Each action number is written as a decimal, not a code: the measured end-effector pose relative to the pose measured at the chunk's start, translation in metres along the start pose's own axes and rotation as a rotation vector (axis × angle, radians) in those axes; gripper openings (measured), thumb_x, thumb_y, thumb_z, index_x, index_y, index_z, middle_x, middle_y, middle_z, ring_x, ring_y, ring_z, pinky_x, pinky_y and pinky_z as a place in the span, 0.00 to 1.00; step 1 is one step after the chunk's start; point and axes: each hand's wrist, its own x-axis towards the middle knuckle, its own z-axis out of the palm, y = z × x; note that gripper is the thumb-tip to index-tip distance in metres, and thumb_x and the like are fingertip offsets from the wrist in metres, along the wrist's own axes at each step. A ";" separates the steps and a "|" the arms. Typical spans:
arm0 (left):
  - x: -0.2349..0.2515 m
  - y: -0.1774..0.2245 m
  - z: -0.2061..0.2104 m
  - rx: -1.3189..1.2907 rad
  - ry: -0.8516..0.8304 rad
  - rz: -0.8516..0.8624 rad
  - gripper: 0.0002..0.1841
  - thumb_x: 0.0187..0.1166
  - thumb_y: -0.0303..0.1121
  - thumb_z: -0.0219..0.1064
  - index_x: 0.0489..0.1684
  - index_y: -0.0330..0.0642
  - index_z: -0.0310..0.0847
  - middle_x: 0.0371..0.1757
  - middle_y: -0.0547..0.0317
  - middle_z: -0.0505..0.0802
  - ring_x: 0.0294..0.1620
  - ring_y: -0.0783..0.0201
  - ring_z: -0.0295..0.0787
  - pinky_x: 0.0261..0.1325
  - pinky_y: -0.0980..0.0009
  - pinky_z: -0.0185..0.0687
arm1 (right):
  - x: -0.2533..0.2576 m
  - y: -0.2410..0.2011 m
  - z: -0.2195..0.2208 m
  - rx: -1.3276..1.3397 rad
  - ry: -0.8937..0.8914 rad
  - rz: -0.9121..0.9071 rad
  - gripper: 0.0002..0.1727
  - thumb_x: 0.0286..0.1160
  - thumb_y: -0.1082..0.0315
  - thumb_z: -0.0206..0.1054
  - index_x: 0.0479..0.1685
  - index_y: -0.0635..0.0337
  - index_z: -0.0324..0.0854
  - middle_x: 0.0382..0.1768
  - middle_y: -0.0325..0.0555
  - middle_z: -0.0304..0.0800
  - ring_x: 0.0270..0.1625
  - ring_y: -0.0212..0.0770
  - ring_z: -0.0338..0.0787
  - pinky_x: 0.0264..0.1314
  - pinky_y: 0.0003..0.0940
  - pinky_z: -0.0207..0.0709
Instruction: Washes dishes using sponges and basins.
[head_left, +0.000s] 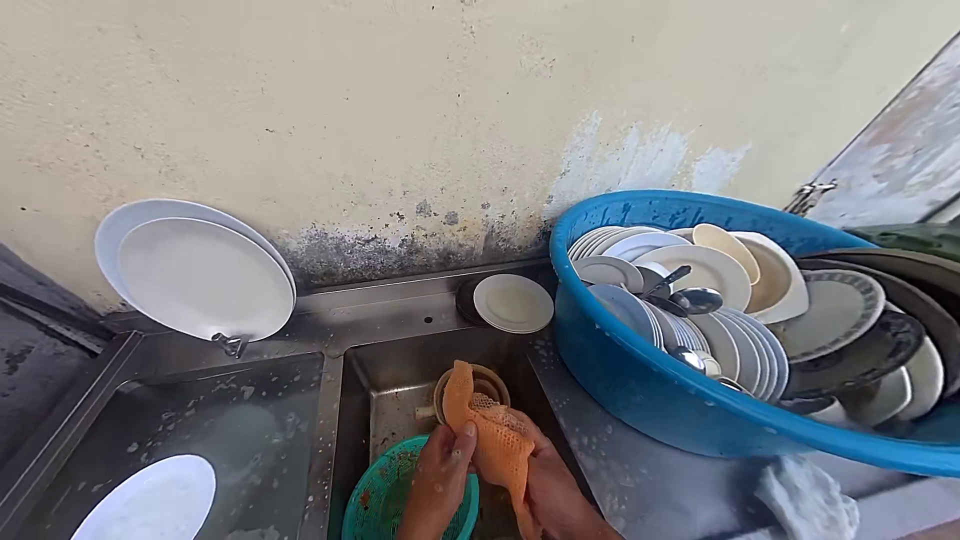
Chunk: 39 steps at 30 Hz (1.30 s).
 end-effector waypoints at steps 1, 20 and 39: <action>-0.001 -0.002 0.005 -0.105 -0.013 0.007 0.23 0.89 0.49 0.55 0.59 0.33 0.78 0.49 0.48 0.91 0.47 0.59 0.92 0.50 0.61 0.90 | 0.001 -0.001 -0.001 -0.116 -0.052 -0.071 0.30 0.71 0.79 0.63 0.77 0.68 0.70 0.65 0.51 0.88 0.62 0.42 0.91 0.66 0.41 0.88; -0.010 0.009 0.056 -0.071 0.100 0.094 0.22 0.88 0.35 0.48 0.71 0.27 0.70 0.58 0.48 0.86 0.57 0.68 0.85 0.63 0.70 0.82 | -0.003 -0.055 -0.095 -0.269 0.269 0.180 0.24 0.89 0.57 0.47 0.70 0.59 0.80 0.60 0.51 0.89 0.59 0.42 0.90 0.60 0.43 0.85; 0.025 -0.006 0.068 -0.232 0.311 0.058 0.22 0.97 0.39 0.42 0.69 0.29 0.73 0.55 0.41 0.91 0.52 0.54 0.94 0.50 0.59 0.93 | -0.022 -0.020 -0.123 -0.073 0.136 0.208 0.13 0.85 0.66 0.57 0.50 0.59 0.87 0.42 0.41 0.93 0.45 0.32 0.92 0.51 0.31 0.87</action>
